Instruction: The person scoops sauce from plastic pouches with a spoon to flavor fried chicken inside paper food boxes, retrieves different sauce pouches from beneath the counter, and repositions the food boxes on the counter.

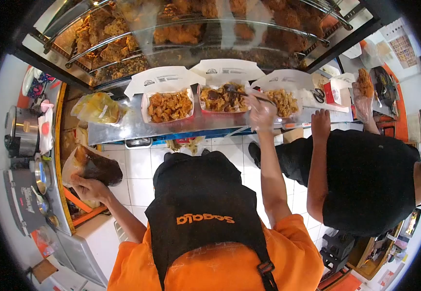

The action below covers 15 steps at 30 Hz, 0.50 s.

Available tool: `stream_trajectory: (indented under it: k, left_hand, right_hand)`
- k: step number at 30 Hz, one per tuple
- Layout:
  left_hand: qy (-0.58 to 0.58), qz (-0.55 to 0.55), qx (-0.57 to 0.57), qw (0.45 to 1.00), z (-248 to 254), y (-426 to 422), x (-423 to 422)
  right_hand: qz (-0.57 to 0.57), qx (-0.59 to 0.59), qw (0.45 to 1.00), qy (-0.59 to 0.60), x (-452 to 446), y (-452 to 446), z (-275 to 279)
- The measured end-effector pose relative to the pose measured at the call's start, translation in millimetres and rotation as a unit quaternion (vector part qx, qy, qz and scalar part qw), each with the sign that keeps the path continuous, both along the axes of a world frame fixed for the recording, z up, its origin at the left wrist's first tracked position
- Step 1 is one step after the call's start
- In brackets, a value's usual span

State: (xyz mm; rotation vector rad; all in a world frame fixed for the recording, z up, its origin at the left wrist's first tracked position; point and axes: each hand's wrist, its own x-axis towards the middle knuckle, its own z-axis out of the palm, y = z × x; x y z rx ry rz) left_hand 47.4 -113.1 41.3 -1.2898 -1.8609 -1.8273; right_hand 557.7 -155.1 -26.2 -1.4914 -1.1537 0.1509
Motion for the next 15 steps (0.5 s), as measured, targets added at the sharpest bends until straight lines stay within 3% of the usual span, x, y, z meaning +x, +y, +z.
stream_trajectory:
  k: [2,3,6,7,10,14,15]
  left_hand:
    - [0.01,0.01,-0.005,1.0,5,-2,4]
    - [0.002,0.004,-0.007,1.0,5,0,4]
    - [-0.002,0.008,0.002,1.0,3,-5,-1]
    - [0.008,0.015,0.019,1.0,3,-4,1]
    - [0.007,0.027,-0.001,1.0,-1,-7,-1]
    - [0.026,0.021,-0.023,0.999,-3,-12,1]
    - [0.024,0.027,-0.024,0.999,-2,-9,5]
  right_hand:
    - [0.019,-0.042,0.995,-0.087,-1,5,17]
    - [-0.038,-0.007,0.99,-0.135,3,9,9]
    - [-0.087,-0.068,0.994,-0.028,5,6,8]
    - [-0.064,-0.147,0.97,-0.183,13,1,7]
    - [-0.075,-0.066,0.995,-0.006,-8,-3,16]
    - [-0.031,-0.089,0.989,-0.118,-22,2,18]
    - [0.003,-0.006,1.0,0.019,-30,9,12]
